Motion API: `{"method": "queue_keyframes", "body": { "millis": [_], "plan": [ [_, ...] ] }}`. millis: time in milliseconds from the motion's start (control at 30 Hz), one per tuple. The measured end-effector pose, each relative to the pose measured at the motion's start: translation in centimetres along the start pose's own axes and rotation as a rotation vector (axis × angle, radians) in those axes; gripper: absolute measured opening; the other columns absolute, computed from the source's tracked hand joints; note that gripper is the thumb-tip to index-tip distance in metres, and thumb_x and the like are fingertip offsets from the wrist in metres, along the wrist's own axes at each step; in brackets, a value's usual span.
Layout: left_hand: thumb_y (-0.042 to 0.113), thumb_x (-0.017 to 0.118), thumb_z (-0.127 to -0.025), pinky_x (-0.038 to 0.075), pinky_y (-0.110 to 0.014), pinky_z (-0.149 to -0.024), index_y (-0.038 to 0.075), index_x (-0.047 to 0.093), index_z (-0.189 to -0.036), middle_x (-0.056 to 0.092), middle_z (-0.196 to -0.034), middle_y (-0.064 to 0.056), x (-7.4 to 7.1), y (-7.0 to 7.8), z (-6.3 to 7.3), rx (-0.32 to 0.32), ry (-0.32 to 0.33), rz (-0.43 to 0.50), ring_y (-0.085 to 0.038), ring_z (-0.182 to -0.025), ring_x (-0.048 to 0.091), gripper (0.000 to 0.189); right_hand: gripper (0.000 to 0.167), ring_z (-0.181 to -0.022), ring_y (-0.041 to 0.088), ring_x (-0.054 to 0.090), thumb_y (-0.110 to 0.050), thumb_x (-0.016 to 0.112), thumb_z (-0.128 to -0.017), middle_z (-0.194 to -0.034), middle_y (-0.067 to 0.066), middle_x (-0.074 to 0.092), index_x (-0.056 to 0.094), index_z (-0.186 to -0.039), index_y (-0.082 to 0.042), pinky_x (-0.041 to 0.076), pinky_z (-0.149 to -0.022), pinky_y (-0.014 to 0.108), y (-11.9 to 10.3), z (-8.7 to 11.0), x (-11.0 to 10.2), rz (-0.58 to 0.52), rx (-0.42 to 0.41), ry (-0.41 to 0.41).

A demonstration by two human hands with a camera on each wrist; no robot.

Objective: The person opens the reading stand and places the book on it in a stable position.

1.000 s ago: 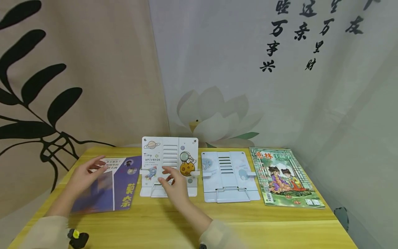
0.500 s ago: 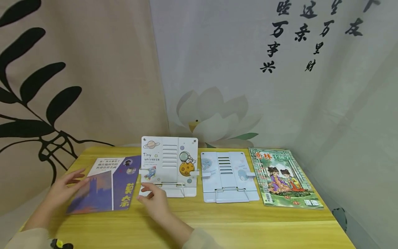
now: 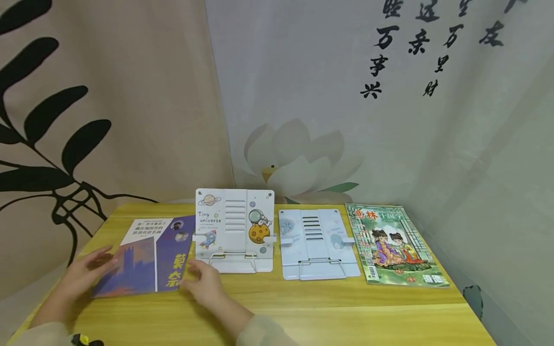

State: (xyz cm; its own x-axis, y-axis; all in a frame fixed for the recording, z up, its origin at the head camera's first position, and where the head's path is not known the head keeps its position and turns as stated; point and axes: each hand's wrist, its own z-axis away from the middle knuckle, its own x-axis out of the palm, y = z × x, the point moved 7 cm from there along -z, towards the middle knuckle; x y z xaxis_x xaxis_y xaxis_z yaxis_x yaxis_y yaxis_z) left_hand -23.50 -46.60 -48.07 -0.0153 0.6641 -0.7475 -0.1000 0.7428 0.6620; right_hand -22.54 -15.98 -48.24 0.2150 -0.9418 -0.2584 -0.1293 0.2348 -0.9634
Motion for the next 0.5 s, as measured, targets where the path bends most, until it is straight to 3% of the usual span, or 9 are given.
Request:
{"method": "queue_keyframes", "body": {
  "millis": [100,233,500],
  "plan": [
    [0.043,0.055,-0.096,0.038,-0.061,-0.085,-0.014,0.025,-0.143,0.038,-0.13,-0.042,0.2,0.2,-0.1,0.012,-0.004,-0.014,-0.055,-0.113,0.043,0.08,0.048,-0.074,0.005,0.059,-0.001,0.081,-0.072,-0.096,0.002,0.069,0.066,-0.117,-0.004,0.049,-0.071,0.02,0.0,-0.2,0.3,-0.021,0.038,0.006],
    [0.044,0.054,-0.096,0.036,-0.063,-0.086,-0.014,0.025,-0.142,0.038,-0.13,-0.042,0.5,0.3,-0.2,0.008,-0.006,-0.032,-0.055,-0.113,0.042,0.079,0.047,-0.06,0.007,0.06,0.006,0.077,-0.072,-0.094,0.002,0.068,0.065,-0.117,-0.001,0.051,-0.055,0.02,0.1,-0.4,1.1,-0.104,0.091,-0.001],
    [0.052,0.051,-0.095,0.033,-0.066,-0.089,-0.013,0.028,-0.142,0.038,-0.131,-0.042,0.7,-0.2,-0.5,-0.074,0.012,-0.011,-0.055,-0.115,0.039,0.083,0.048,-0.048,0.011,0.057,0.015,0.074,-0.07,-0.088,-0.003,0.063,0.065,-0.115,0.003,0.049,-0.043,0.023,0.5,-0.3,1.7,-0.219,0.167,0.05]
  ]
}}
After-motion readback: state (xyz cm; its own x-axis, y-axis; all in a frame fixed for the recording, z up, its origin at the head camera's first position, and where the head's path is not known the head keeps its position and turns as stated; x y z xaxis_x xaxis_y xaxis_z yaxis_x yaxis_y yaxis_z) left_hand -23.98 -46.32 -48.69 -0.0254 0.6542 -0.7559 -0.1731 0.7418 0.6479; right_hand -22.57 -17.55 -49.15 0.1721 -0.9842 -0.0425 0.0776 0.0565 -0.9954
